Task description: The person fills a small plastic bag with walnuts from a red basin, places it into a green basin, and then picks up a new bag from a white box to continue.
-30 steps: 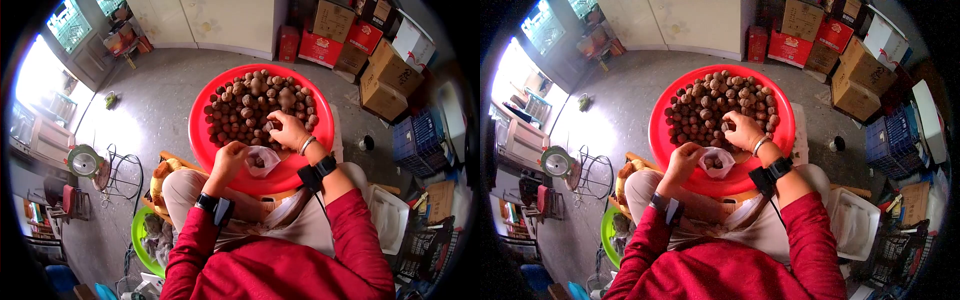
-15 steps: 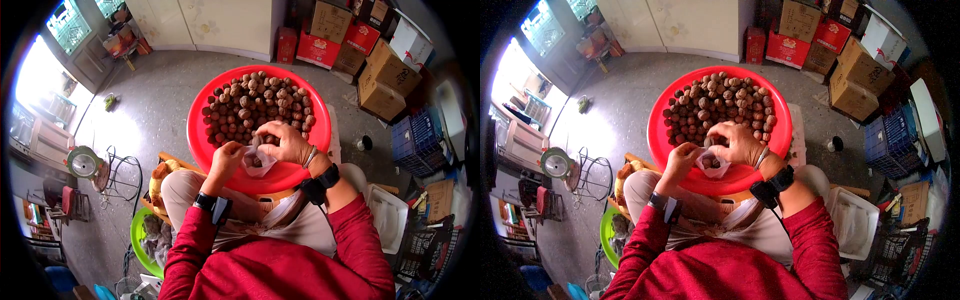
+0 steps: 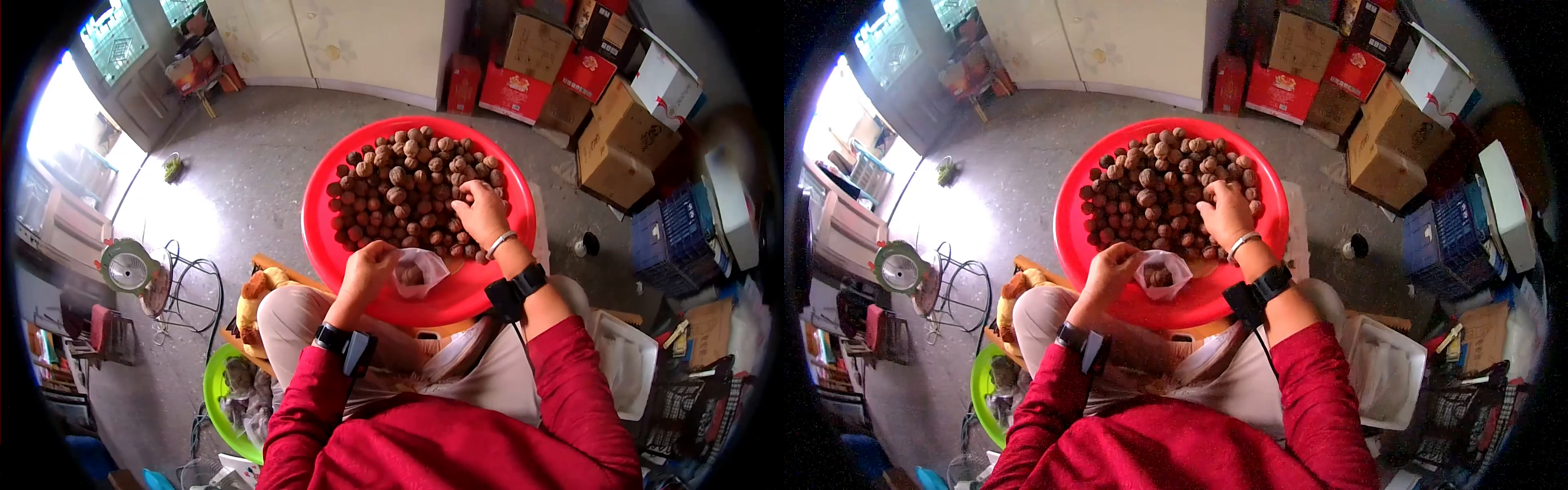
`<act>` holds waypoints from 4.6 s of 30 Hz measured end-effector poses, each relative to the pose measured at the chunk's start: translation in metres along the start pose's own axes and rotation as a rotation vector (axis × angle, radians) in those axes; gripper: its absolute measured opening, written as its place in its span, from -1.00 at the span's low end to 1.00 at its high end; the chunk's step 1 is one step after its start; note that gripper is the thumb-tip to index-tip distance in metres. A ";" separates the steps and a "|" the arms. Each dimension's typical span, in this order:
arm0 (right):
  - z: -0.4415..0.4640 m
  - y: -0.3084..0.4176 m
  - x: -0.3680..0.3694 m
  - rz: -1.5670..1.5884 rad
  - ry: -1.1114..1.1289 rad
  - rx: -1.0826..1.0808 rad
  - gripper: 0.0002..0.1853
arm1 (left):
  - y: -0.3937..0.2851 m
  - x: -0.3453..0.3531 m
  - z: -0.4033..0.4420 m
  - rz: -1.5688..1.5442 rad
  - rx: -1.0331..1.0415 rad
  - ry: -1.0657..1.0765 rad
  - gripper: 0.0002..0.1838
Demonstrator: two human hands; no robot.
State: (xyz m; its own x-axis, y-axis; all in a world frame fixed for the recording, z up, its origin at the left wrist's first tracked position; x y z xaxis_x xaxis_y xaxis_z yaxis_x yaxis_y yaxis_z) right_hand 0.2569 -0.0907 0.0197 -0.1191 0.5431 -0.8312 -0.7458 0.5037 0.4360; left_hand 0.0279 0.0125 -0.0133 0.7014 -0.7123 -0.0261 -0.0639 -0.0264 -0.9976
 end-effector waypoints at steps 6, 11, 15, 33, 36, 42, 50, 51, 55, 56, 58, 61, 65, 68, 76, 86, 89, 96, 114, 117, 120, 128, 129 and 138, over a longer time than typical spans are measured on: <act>0.025 -0.004 0.009 -0.185 -0.084 0.006 -0.51 | -0.001 0.000 -0.001 -0.022 0.008 0.028 -0.81; 0.049 0.006 0.015 -0.406 0.034 0.066 -0.45 | 0.002 -0.001 0.000 0.011 0.046 0.042 -0.78; 0.058 0.013 0.022 -0.439 0.090 0.044 -0.51 | 0.001 -0.002 -0.001 0.058 0.026 0.039 -0.81; 0.057 -0.020 -0.019 1.334 0.376 0.606 -0.89 | -0.001 0.002 -0.004 -0.053 0.007 0.050 -0.80; 0.030 -0.001 -0.034 1.449 0.441 0.642 -0.86 | -0.006 0.001 -0.005 0.017 0.025 0.042 -0.80; -0.009 -0.001 -0.013 1.453 0.594 0.750 -0.77 | -0.014 0.001 -0.007 0.040 0.007 0.040 -0.80; -0.021 0.000 -0.011 1.240 0.600 0.528 -0.76 | -0.003 0.001 -0.002 0.011 0.017 0.042 -0.80; -0.023 0.004 -0.013 1.245 0.605 0.528 -0.76 | -0.002 0.001 -0.002 0.016 0.014 0.038 -0.80; -0.029 0.026 -0.026 1.032 0.447 0.338 -0.80 | -0.005 0.001 -0.002 0.021 0.027 0.024 -0.81; -0.029 0.031 -0.030 0.973 0.369 0.243 -0.81 | -0.006 0.001 -0.002 0.056 0.034 0.028 -0.81; -0.032 0.041 -0.039 0.913 0.360 0.206 -0.81 | 0.002 0.000 0.001 0.030 0.025 0.027 -0.81; -0.036 0.048 -0.045 0.657 0.179 -0.063 -0.77 | 0.002 0.000 0.002 0.023 0.050 0.022 -0.81; -0.044 0.060 -0.039 0.564 0.123 -0.404 -0.68 | 0.002 -0.001 0.002 -0.017 -0.026 0.026 -0.80; -0.053 0.062 -0.040 0.288 0.333 -0.222 -0.56 | 0.007 -0.001 0.005 0.003 0.014 0.019 -0.81; -0.040 0.020 -0.005 0.815 0.592 0.311 -0.78 | 0.004 -0.002 0.003 -0.013 -0.062 -0.022 -0.81; -0.038 0.024 -0.013 1.077 0.587 0.377 -0.82 | 0.006 -0.001 0.004 -0.065 -0.004 -0.045 -0.81; -0.035 0.013 -0.002 0.826 0.493 0.199 -0.82 | 0.008 0.000 0.005 -0.060 -0.001 -0.052 -0.81; -0.036 0.034 -0.024 0.785 0.175 0.030 -0.76 | 0.007 -0.002 0.005 -0.019 0.019 -0.040 -0.81; -0.026 0.029 -0.047 0.478 0.058 -0.153 -0.63 | 0.005 -0.001 0.003 -0.017 0.021 -0.048 -0.81; -0.014 0.005 -0.047 0.463 0.000 -0.005 -0.65 | 0.003 -0.001 0.002 -0.091 -0.017 -0.036 -0.81; -0.007 -0.010 -0.056 0.361 -0.115 0.046 -0.66 | 0.010 -0.003 0.006 -0.019 -0.008 0.015 -0.79; -0.006 -0.015 -0.052 0.335 -0.016 0.107 -0.76 | 0.013 -0.002 0.008 -0.009 0.048 -0.034 -0.80; -0.004 -0.014 -0.047 0.344 0.004 0.093 -0.80 | 0.012 -0.001 0.007 -0.012 0.037 -0.032 -0.80; 0.003 0.018 -0.014 0.240 0.036 0.004 -0.62 | 0.001 -0.002 0.002 0.082 0.074 0.008 -0.80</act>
State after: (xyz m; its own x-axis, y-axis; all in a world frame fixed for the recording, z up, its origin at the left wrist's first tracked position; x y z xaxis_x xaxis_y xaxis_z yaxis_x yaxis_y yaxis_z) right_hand 0.2472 -0.0877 0.0400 -0.3162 0.6231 -0.7154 -0.6904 0.3660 0.6240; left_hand 0.0280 0.0152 -0.0142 0.6906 -0.7152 -0.1077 -0.0681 0.0840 -0.9941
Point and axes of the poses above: each hand's wrist, its own z-axis towards the middle knuckle, its own x-axis out of the palm, y = z × x, the point moved 2 cm from there along z, towards the middle knuckle, and after that the axes turned 15 degrees about -z, right-handed, at the moved point
